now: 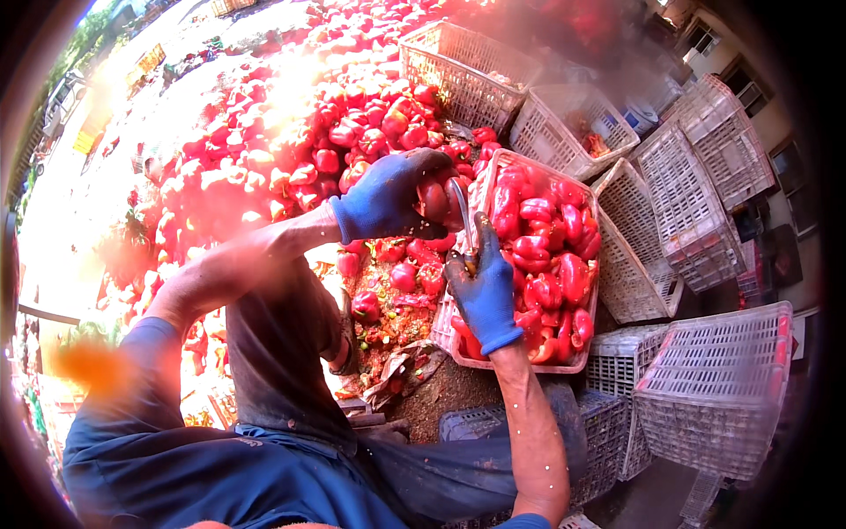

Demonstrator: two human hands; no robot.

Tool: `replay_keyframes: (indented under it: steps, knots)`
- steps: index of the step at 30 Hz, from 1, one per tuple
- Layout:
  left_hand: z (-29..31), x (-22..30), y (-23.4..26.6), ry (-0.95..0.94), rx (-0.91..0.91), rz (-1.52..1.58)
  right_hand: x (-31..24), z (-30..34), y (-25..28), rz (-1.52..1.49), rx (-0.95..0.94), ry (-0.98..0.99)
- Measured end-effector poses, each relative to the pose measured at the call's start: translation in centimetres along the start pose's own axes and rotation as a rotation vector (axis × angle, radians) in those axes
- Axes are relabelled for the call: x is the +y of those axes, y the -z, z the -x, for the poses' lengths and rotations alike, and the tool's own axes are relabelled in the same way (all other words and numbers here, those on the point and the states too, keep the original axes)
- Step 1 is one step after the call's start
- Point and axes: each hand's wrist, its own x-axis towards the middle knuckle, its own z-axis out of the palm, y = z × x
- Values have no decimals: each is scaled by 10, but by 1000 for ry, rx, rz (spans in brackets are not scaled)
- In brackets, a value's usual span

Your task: The person cores red bell peppers using a curved knife. They remove the internal seeds and stems from each pepper and place the processed vegetables into a plastic crate.

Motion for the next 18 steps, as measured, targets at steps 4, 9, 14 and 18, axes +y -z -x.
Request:
replay_keyframes:
  steps: [4,9,14,18]
  knots:
    - [-5,-1,-6,-43,62,51,-3,0,-6,31,-6,61]
    - [-3,-5,-11,-70,73,31,4,-3,-1,186,35,211]
    - [-7,1,-10,-134,110,-174,0,-1,-2,145,-7,66]
    - [-6,7,-8,-130,91,-216,-4,0,-1,226,19,113]
